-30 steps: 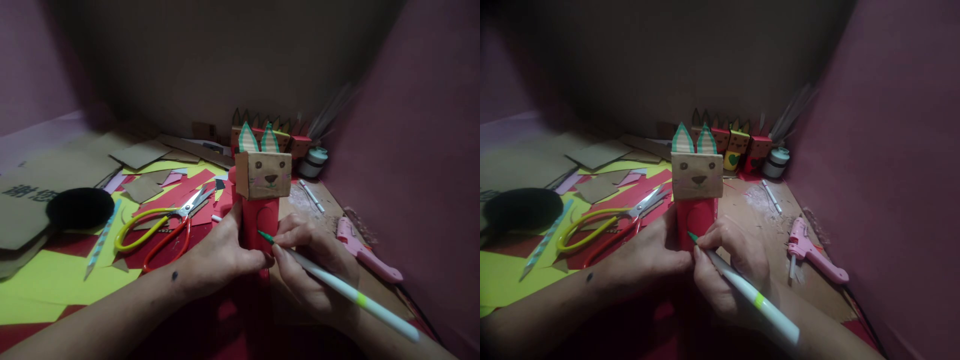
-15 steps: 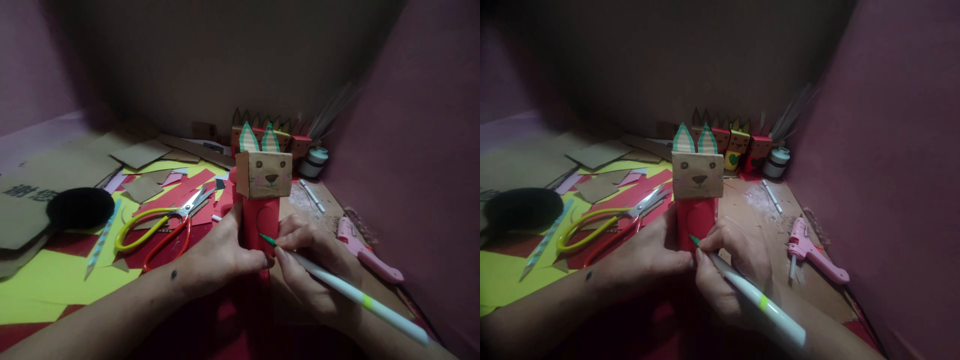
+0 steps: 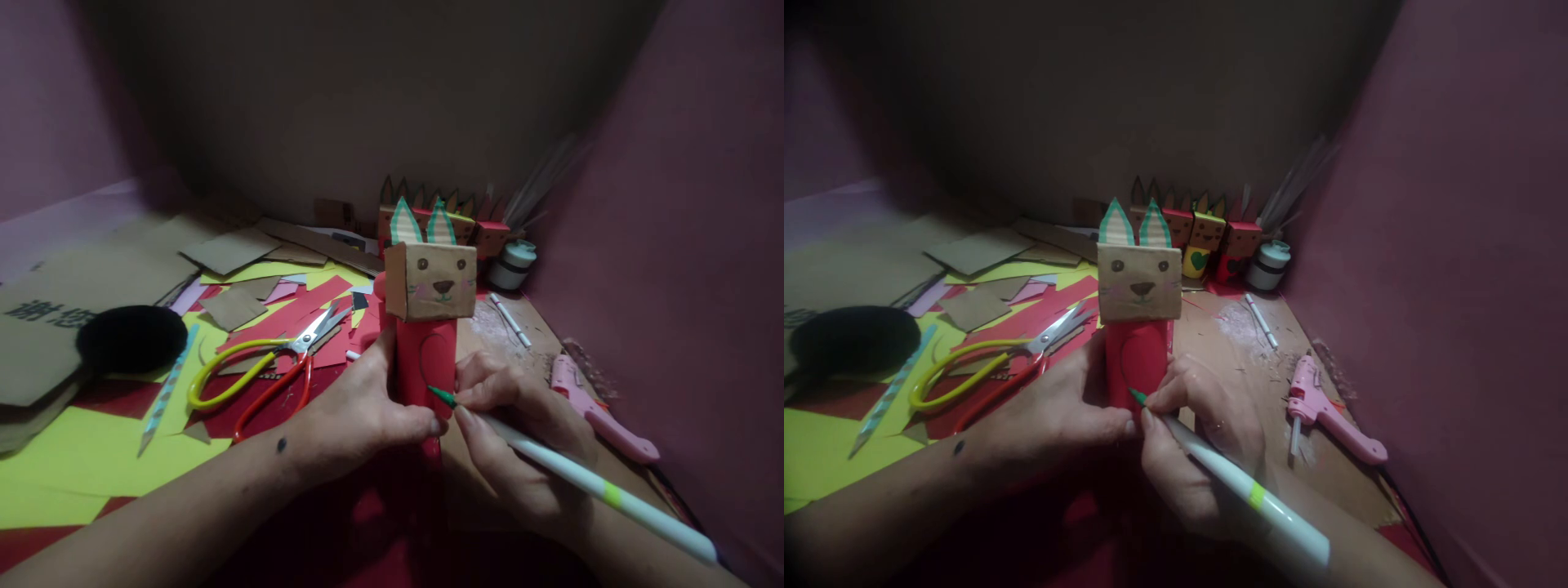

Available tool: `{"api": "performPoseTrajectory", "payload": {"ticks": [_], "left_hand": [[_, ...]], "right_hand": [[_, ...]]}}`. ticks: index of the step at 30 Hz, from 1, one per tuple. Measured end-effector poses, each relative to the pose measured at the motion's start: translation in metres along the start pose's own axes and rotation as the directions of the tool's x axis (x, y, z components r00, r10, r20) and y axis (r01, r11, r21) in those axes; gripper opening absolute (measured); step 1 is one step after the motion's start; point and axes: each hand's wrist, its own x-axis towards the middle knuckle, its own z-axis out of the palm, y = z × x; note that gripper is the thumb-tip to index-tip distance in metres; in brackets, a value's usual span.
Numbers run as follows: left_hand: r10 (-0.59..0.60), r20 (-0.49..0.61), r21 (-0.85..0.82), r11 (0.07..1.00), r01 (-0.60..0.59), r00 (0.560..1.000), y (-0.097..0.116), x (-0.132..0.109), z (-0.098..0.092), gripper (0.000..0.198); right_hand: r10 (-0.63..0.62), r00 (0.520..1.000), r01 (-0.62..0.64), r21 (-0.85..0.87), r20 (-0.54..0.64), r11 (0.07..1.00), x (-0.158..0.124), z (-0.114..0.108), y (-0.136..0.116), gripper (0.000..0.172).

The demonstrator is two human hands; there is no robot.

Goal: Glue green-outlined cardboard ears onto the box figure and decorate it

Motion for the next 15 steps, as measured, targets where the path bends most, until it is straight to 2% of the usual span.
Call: {"api": "performPoseTrajectory", "payload": {"ticks": [4, 8, 15], "left_hand": [[-0.015, -0.002, 0.0, 1.0, 0.015, 1.0, -0.001, 0.001, 0.0, 0.054], [0.004, -0.048, 0.003, 1.0, -0.004, 0.999, 0.0, 0.002, 0.0, 0.052], [0.015, -0.057, 0.048, 0.999, -0.013, 0.998, 0.003, 0.001, 0.0, 0.047]], "right_hand": [[-0.004, 1.0, 0.004, -0.016, -0.025, 1.0, 0.003, 0.001, -0.002, 0.026], [-0.023, 0.996, 0.022, -0.016, -0.089, 1.0, 0.005, 0.006, -0.004, 0.025], [0.033, 0.979, -0.012, 0.108, -0.2, 0.994, -0.001, 0.016, -0.001, 0.022]]}}
